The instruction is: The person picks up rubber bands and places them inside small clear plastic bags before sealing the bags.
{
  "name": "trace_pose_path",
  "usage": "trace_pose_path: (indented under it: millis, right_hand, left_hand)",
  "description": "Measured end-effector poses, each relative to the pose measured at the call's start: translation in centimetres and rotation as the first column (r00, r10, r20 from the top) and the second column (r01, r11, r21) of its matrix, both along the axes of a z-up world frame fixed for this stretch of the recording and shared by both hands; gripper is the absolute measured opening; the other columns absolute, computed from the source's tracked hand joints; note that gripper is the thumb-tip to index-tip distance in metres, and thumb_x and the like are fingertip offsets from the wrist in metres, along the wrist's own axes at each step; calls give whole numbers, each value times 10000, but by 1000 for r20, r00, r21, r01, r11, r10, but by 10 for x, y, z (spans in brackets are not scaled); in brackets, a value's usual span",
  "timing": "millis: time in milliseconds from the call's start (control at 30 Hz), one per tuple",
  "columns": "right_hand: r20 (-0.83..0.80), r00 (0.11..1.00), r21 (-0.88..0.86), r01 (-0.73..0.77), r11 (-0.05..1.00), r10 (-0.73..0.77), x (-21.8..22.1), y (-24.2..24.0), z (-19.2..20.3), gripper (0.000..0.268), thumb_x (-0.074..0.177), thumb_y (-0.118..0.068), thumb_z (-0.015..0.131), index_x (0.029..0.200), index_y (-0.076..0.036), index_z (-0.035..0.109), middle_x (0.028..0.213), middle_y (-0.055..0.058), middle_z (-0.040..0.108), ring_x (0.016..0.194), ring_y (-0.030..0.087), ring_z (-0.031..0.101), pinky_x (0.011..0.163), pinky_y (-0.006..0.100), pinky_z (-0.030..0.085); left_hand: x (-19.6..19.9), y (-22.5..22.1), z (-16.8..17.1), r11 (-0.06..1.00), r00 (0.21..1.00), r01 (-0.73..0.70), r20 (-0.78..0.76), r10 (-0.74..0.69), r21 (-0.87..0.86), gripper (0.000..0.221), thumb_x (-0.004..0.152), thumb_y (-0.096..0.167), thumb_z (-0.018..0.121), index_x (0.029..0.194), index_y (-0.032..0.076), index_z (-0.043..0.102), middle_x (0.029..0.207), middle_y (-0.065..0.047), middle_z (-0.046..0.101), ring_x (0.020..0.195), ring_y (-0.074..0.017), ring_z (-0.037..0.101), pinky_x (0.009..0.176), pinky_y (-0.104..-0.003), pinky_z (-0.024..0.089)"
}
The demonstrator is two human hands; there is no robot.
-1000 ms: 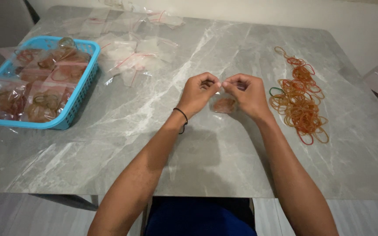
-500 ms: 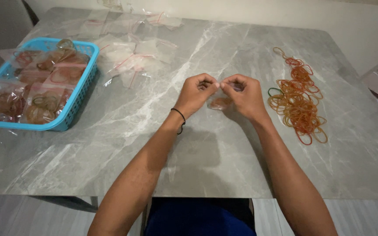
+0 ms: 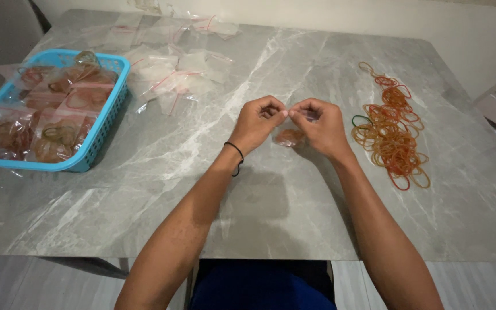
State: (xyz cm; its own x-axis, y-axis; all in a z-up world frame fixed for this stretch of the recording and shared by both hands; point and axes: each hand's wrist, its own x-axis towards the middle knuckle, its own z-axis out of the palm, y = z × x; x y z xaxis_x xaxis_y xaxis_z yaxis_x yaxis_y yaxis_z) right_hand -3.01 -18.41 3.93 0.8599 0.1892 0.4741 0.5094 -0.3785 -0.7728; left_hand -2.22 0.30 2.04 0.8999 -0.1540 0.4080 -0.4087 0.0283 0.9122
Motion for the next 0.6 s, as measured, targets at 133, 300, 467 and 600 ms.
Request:
trace_pose_path:
  millis: [133, 300, 467, 600]
  right_hand:
    - [-17, 1000, 6, -1, 1000, 1, -3, 2, 2, 69, 920, -105, 785, 980, -77, 769, 799, 32, 703, 827, 86, 628, 806, 288, 560]
    - [8, 1000, -16, -10, 1000, 11, -3, 3, 3, 45, 942, -94, 778, 956, -61, 751, 779, 50, 696, 818, 100, 618, 780, 294, 557]
    - [9, 1000, 8, 6, 1000, -6, -2, 3, 4, 61, 919, -94, 801, 967, -73, 769, 764, 43, 695, 782, 98, 619, 756, 295, 552]
    - [4, 999, -22, 34, 999, -34, -4, 3, 7, 70, 902, -115, 792, 970, -129, 781, 758, 4, 699, 767, 58, 615, 765, 247, 541]
  left_hand:
    - [0, 1, 0, 998, 999, -33, 21, 32, 47, 81, 847, 129, 758, 927, 138, 768, 770, -16, 702, 706, -68, 658, 657, -212, 548]
    - [-1, 1, 0, 996, 998, -59, 38, 57, 66, 94, 829, 134, 770, 923, 142, 776, 773, -16, 690, 748, -83, 655, 710, -234, 558]
    - [-1, -1, -1, 998, 999, -44, 33, 42, 42, 102, 846, 137, 756, 947, 138, 764, 771, -18, 690, 750, -78, 629, 728, -233, 543]
    - [-2, 1, 0, 998, 998, -49, 37, 47, 40, 102, 854, 160, 757, 955, 157, 767, 772, -16, 708, 752, -70, 628, 737, -227, 539]
